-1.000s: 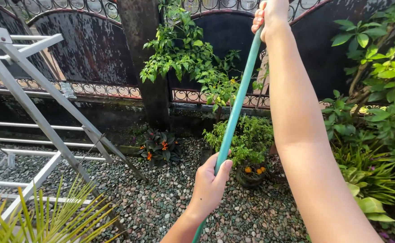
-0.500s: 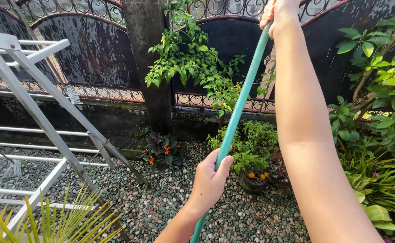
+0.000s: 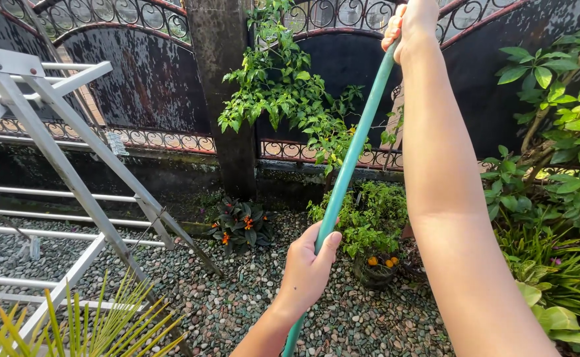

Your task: Watering various potted and ground plants in a home garden using a water hose.

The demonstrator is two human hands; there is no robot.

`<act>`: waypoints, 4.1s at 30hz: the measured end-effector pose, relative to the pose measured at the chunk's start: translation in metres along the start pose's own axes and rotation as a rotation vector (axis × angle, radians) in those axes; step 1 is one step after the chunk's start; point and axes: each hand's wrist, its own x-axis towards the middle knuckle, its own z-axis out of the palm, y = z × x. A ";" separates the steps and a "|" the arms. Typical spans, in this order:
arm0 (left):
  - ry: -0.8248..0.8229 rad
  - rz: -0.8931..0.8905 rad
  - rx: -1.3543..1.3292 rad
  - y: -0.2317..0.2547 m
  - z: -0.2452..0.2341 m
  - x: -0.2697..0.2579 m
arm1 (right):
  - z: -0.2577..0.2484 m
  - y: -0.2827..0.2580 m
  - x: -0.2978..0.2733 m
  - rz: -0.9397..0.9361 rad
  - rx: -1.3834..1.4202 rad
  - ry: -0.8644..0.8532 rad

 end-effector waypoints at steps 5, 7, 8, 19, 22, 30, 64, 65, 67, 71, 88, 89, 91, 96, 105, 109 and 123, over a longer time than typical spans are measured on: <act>0.005 -0.022 -0.008 0.006 -0.003 -0.006 | 0.004 0.004 0.003 -0.003 0.012 -0.056; 0.014 -0.019 -0.006 0.007 -0.005 -0.008 | 0.010 0.005 0.003 -0.005 0.021 -0.079; 0.025 -0.013 0.001 0.007 -0.007 -0.009 | 0.015 0.007 0.004 -0.001 0.031 -0.081; 0.130 0.056 0.020 0.013 -0.025 -0.013 | 0.064 0.019 0.035 -0.023 0.140 -0.197; 0.145 0.065 -0.008 0.016 -0.029 -0.016 | 0.074 0.024 0.057 -0.017 0.151 -0.241; 0.197 0.096 0.013 0.023 -0.036 -0.022 | 0.101 0.015 0.050 -0.082 0.150 -0.319; 0.162 0.023 -0.047 -0.004 -0.046 -0.043 | 0.120 0.036 -0.045 0.157 -0.071 -0.059; 0.166 0.019 -0.052 -0.005 -0.046 -0.045 | 0.121 0.040 -0.048 0.164 -0.068 -0.057; 0.168 0.006 -0.062 -0.008 -0.047 -0.052 | 0.119 0.052 -0.055 0.178 -0.070 -0.047; 0.159 -0.036 -0.076 -0.010 -0.049 -0.058 | 0.118 0.067 -0.057 0.186 -0.059 -0.047; 0.210 -0.019 -0.074 -0.016 -0.055 -0.064 | 0.127 0.069 -0.067 0.130 -0.046 -0.057; 0.210 -0.023 -0.091 -0.015 -0.055 -0.064 | 0.128 0.068 -0.066 0.123 -0.045 -0.066; 0.209 -0.036 -0.107 -0.014 -0.056 -0.064 | 0.128 0.070 -0.063 0.122 -0.044 -0.073; 0.208 -0.036 -0.069 -0.025 -0.056 -0.070 | 0.116 0.089 -0.056 0.152 -0.022 -0.069; 0.104 -0.335 -0.021 -0.103 -0.057 -0.131 | -0.022 0.288 -0.081 0.434 -0.244 0.103; 0.036 -0.477 0.153 -0.137 -0.061 -0.168 | -0.128 0.410 -0.140 0.521 -0.252 0.216; -0.415 -0.626 0.382 -0.193 -0.057 -0.246 | -0.343 0.525 -0.416 0.804 -0.395 0.836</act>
